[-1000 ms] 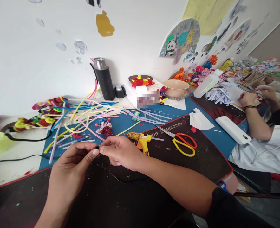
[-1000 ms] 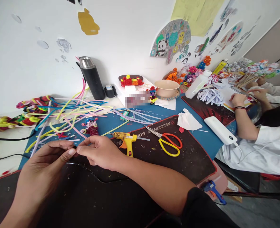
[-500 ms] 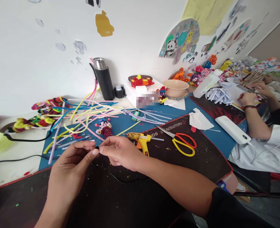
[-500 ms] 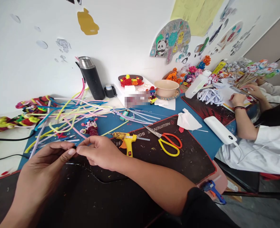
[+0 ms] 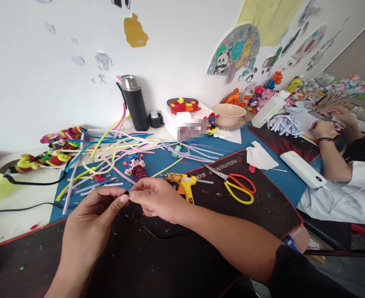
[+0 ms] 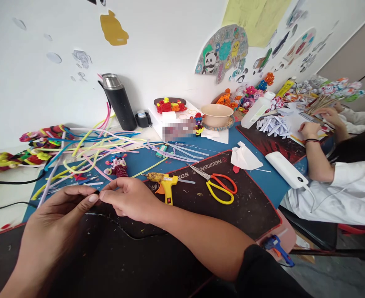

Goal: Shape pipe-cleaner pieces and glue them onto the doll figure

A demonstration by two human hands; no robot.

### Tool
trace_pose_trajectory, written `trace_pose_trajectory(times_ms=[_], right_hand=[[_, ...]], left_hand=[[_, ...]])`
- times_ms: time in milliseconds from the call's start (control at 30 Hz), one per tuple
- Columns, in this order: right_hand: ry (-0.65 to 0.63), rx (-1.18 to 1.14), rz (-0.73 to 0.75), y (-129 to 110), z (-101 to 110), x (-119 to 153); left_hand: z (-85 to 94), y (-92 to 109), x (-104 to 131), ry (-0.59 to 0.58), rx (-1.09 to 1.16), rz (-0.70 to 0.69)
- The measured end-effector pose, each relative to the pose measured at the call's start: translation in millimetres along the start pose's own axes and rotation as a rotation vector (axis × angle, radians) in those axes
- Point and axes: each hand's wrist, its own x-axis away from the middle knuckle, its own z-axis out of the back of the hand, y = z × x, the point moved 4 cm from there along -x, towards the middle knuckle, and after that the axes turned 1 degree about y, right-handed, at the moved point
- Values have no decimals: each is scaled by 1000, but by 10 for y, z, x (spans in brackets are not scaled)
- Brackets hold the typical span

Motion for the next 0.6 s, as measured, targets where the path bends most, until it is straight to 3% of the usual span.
trace_pose_trajectory(times_ms=[600], right_hand=[[27,16,-25,-20,-7,0]], left_hand=[[12,-64,-22,-28,69,-3]])
